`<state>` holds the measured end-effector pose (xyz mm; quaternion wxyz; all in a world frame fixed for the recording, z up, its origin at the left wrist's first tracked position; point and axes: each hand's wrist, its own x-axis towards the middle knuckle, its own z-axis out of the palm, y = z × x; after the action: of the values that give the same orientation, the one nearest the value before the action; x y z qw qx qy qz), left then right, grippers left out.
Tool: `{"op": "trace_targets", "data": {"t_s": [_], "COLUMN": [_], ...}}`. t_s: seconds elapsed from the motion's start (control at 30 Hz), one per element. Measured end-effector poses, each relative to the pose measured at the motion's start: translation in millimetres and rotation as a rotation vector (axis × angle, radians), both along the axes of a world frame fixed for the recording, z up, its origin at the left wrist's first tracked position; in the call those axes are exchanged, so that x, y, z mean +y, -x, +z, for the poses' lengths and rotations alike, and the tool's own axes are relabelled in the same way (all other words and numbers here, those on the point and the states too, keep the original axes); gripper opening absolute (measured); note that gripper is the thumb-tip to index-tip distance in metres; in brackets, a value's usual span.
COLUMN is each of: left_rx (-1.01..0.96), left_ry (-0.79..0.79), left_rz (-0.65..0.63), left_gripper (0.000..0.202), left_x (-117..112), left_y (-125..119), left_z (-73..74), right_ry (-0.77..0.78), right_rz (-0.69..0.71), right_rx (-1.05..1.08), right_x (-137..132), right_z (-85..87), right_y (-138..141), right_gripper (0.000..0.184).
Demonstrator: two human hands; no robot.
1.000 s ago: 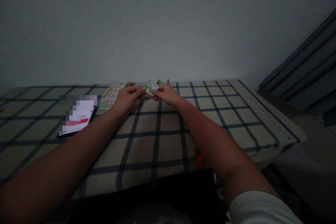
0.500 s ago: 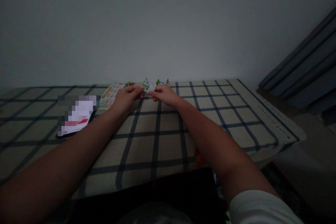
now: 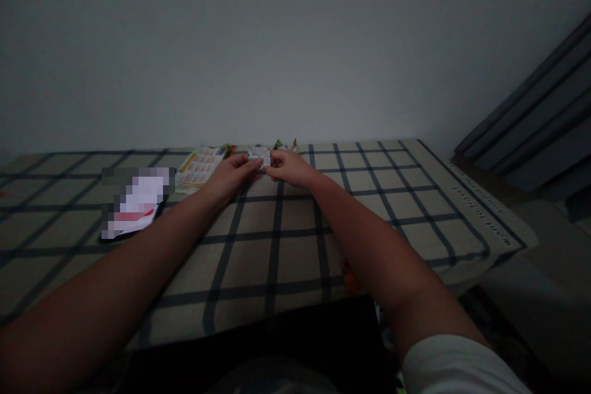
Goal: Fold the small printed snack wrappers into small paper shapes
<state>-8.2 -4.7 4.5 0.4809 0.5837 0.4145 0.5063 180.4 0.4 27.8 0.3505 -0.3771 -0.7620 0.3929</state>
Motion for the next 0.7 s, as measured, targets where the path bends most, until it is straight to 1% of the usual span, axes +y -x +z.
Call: {"op": "trace_targets", "data": {"t_s": [0.13, 0.27, 0.33, 0.43, 0.6, 0.7], "left_rx": [0.080, 0.061, 0.010, -0.056, -0.136, -0.194], "left_ry": [-0.078, -0.061, -0.039, -0.013, 0.066, 0.115], "left_rz": [0.075, 0.121, 0.104, 0.077, 0.047, 0.006], "left_gripper": [0.036, 0.034, 0.030, 0.027, 0.032, 0.031], "left_x": [-3, 1, 3, 4, 5, 8], "left_y": [3, 4, 3, 2, 1, 2], "left_z": [3.3, 3.0, 1.6, 0.0, -2.3, -5.0], "right_ry": [-0.032, 0.015, 0.029, 0.028, -0.040, -0.046], "right_rz": [-0.007, 0.031, 0.036, 0.020, -0.004, -0.034], "right_rx": [-0.009, -0.004, -0.013, -0.029, -0.072, -0.083], "right_x": [4, 5, 5, 4, 3, 2], "right_z": [-4.6, -6.1, -5.2, -3.6, -2.2, -2.7], "right_y": [-2, -2, -3, -4, -3, -1], "right_gripper": [0.028, 0.030, 0.033, 0.031, 0.032, 0.032]}}
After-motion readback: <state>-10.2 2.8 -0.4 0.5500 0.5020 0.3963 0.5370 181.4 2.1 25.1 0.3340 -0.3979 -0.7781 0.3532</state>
